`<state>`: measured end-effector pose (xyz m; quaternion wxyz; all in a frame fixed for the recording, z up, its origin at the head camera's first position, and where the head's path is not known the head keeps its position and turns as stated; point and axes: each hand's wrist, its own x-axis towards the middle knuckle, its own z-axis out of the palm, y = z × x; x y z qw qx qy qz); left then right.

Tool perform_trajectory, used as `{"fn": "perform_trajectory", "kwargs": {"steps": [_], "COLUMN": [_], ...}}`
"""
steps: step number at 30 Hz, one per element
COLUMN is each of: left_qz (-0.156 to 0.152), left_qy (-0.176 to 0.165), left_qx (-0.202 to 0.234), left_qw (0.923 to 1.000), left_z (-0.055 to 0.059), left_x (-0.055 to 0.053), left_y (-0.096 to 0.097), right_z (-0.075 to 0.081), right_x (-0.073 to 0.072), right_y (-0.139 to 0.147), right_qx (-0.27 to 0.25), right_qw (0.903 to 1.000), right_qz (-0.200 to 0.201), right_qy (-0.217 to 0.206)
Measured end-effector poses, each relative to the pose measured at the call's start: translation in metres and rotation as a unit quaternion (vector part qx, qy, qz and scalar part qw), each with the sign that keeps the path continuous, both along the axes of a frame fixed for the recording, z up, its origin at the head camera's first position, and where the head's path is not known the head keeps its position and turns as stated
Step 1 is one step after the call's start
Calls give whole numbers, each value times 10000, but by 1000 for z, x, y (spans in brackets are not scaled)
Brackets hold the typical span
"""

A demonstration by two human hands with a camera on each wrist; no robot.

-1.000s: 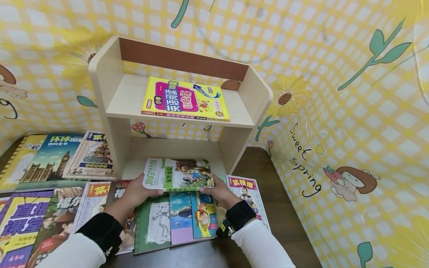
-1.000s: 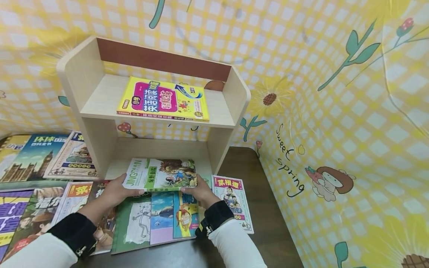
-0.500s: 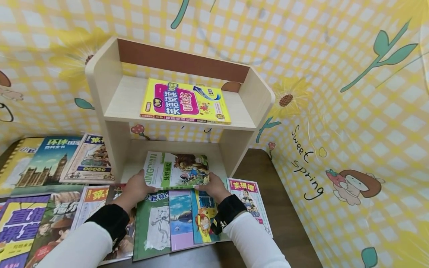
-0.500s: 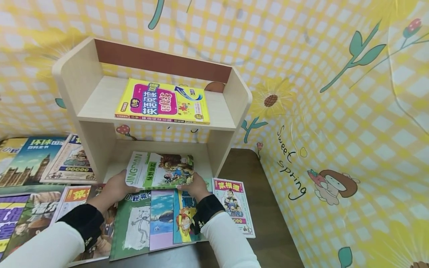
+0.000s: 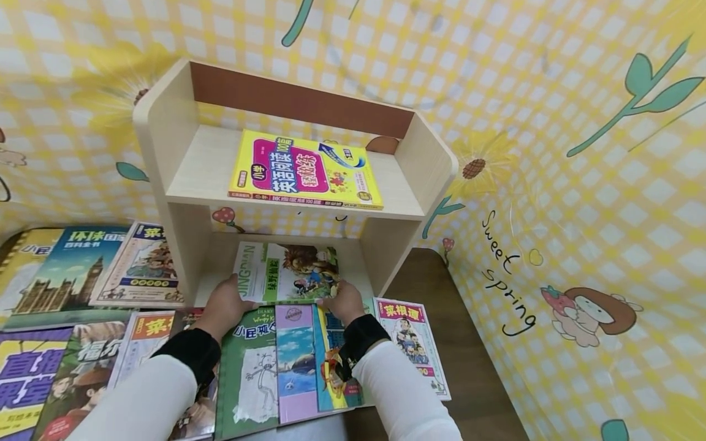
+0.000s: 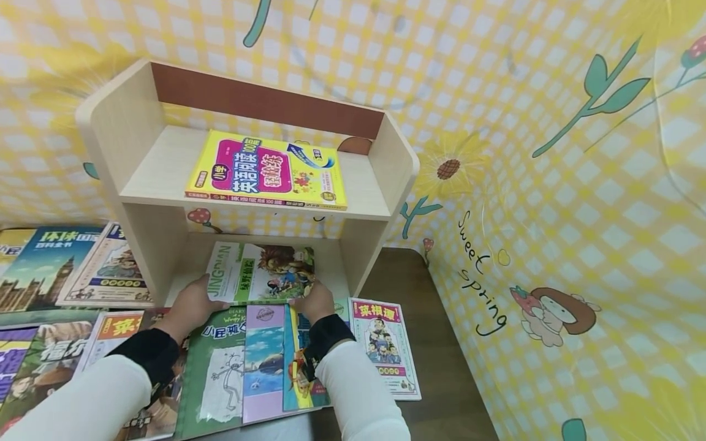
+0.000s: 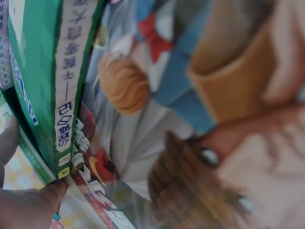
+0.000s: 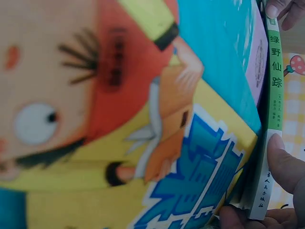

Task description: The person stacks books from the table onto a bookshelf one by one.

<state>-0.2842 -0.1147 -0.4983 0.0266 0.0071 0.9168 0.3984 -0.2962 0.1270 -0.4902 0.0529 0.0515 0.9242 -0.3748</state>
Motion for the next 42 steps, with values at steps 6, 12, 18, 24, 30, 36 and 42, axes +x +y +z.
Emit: {"fn": "perform_trajectory", "kwargs": {"steps": [6, 12, 18, 24, 30, 36, 42], "left_qz": [98, 144, 205, 217, 259, 275, 170], "left_qy": [6, 93, 6, -13, -102, -90, 386], "left_qx": [174, 7, 100, 84, 83, 134, 84], "left_qw": [9998, 9999, 9997, 9997, 9996, 9995, 9991], "left_z": [-3, -10, -10, -9, -11, -11, -15], "left_x": [-6, -16, -17, -17, -19, -20, -18], "left_y": [6, 8, 12, 15, 15, 16, 12], "right_z": [-3, -4, -7, -5, -1, -4, -4], "right_x": [-7, -12, -16, -14, -12, -15, -8], "right_y": [-5, -7, -7, -10, -11, -10, -5], "right_qx": [508, 577, 776, 671, 557, 320, -524], "right_qw": [9984, 9974, 9959, 9968, 9979, 9992, 9982], "right_qz": [-199, -370, -414, -397, -283, -249, -300], "right_qy": [164, 233, 204, 179, 139, 40, -15]}}
